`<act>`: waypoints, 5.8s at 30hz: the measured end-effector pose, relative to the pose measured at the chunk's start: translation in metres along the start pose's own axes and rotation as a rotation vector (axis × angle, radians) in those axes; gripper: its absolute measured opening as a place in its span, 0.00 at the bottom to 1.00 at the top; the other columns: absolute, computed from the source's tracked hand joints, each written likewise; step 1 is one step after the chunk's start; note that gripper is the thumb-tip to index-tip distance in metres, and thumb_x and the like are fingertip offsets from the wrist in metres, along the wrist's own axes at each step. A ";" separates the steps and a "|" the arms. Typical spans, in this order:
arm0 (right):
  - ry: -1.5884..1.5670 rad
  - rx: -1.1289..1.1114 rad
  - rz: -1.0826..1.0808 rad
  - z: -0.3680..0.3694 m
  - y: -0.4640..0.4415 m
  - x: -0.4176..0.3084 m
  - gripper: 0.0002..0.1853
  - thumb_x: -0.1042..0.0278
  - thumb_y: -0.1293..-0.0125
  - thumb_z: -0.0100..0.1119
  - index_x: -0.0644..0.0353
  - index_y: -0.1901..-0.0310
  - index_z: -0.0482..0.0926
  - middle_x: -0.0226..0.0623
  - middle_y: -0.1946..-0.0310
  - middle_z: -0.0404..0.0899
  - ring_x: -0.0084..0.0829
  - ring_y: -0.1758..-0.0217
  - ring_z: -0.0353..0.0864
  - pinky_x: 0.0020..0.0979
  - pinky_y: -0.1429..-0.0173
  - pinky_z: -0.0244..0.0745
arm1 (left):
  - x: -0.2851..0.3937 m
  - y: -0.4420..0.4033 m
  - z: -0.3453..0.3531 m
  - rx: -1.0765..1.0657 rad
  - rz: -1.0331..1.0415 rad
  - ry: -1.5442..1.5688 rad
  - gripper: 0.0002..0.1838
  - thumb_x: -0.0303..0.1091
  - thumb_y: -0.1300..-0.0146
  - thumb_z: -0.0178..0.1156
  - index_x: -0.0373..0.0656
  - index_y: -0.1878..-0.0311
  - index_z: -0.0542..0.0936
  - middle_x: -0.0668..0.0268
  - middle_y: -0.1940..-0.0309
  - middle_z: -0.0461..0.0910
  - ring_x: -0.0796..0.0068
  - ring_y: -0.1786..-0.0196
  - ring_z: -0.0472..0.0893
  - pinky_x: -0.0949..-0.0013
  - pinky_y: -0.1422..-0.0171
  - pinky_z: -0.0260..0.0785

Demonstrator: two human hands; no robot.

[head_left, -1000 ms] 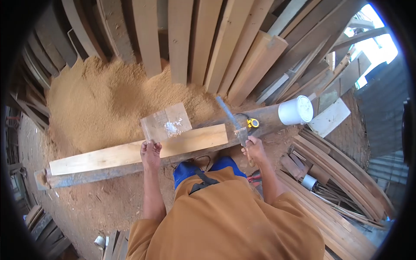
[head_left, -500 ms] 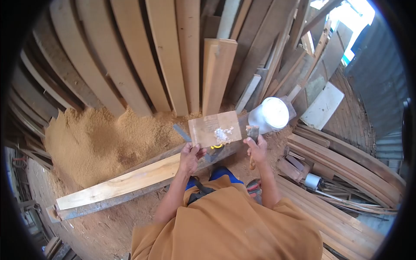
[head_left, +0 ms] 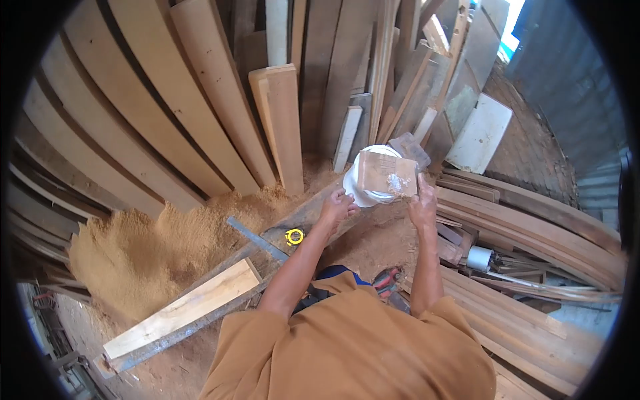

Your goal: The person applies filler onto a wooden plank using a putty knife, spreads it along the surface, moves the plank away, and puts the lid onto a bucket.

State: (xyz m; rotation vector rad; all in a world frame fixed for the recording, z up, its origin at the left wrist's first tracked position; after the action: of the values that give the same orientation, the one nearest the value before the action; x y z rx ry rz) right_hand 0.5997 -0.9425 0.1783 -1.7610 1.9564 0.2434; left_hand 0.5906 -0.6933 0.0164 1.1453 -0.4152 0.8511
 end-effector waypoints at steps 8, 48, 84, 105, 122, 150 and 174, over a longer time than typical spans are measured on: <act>-0.320 -0.701 0.117 0.108 0.037 -0.176 0.23 0.65 0.36 0.66 0.70 0.43 0.80 0.62 0.48 0.84 0.57 0.42 0.83 0.49 0.36 0.75 | -0.116 0.128 -0.184 -0.046 -0.067 -0.219 0.15 0.42 0.28 0.66 0.40 0.49 0.83 0.67 0.66 0.84 0.78 0.67 0.82 0.72 0.63 0.77; 0.166 -2.149 -0.206 0.350 0.359 -0.292 0.20 0.61 0.42 0.78 0.59 0.56 0.78 0.27 0.76 0.76 0.19 0.83 0.70 0.25 0.80 0.67 | -0.273 0.347 -0.302 1.525 0.416 1.068 0.32 0.58 0.28 0.64 0.36 0.41 0.77 0.62 0.52 0.86 0.72 0.54 0.84 0.65 0.46 0.78; 0.478 -1.303 -1.317 0.310 0.294 -0.409 0.47 0.49 0.54 0.83 0.73 0.39 0.73 0.60 0.43 0.81 0.57 0.36 0.79 0.50 0.31 0.73 | -0.202 0.296 -0.403 1.426 0.533 0.474 0.40 0.27 0.36 0.49 0.42 0.18 0.58 0.47 0.26 0.71 0.60 0.27 0.74 0.69 0.26 0.65; 0.319 -1.358 -1.252 0.272 0.278 -0.410 0.43 0.56 0.41 0.74 0.74 0.32 0.66 0.68 0.37 0.75 0.61 0.32 0.76 0.51 0.27 0.69 | -0.128 0.392 -0.362 1.762 0.182 -0.338 0.50 0.42 0.39 0.68 0.29 0.21 0.53 0.36 0.25 0.61 0.36 0.24 0.61 0.42 0.19 0.53; 0.443 -1.184 -1.018 0.282 0.287 -0.378 0.49 0.50 0.45 0.77 0.75 0.32 0.62 0.67 0.47 0.82 0.62 0.41 0.82 0.52 0.35 0.76 | -0.142 0.437 -0.430 1.664 0.098 -0.349 0.48 0.42 0.37 0.64 0.28 0.21 0.54 0.33 0.23 0.56 0.32 0.23 0.58 0.39 0.18 0.50; -0.474 -1.978 -0.179 0.287 0.381 -0.474 0.17 0.59 0.19 0.51 0.64 0.42 0.80 0.36 0.58 0.88 0.20 0.72 0.81 0.25 0.70 0.78 | -0.124 0.479 -0.429 1.485 0.305 -0.411 0.52 0.52 0.42 0.75 0.39 0.21 0.59 0.41 0.23 0.60 0.37 0.24 0.61 0.41 0.19 0.53; -0.383 -1.752 -0.871 0.310 0.551 -0.655 0.19 0.60 0.24 0.56 0.61 0.40 0.84 0.39 0.66 0.83 0.32 0.66 0.80 0.34 0.59 0.76 | -0.176 0.641 -0.605 1.759 0.257 -0.225 0.35 0.43 0.38 0.72 0.42 0.30 0.72 0.48 0.35 0.75 0.45 0.32 0.71 0.45 0.26 0.62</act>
State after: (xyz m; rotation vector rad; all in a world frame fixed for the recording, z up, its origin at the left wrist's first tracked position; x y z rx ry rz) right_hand 0.1687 -0.1433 0.1134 -2.8125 0.1692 2.1299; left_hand -0.0880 -0.1059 0.0618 2.8528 0.1522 1.3146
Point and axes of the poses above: each hand's wrist, its own y-axis away from the middle knuckle, its own z-axis out of the palm, x = y × z, the point moved 7 cm from there along -y, towards the middle knuckle
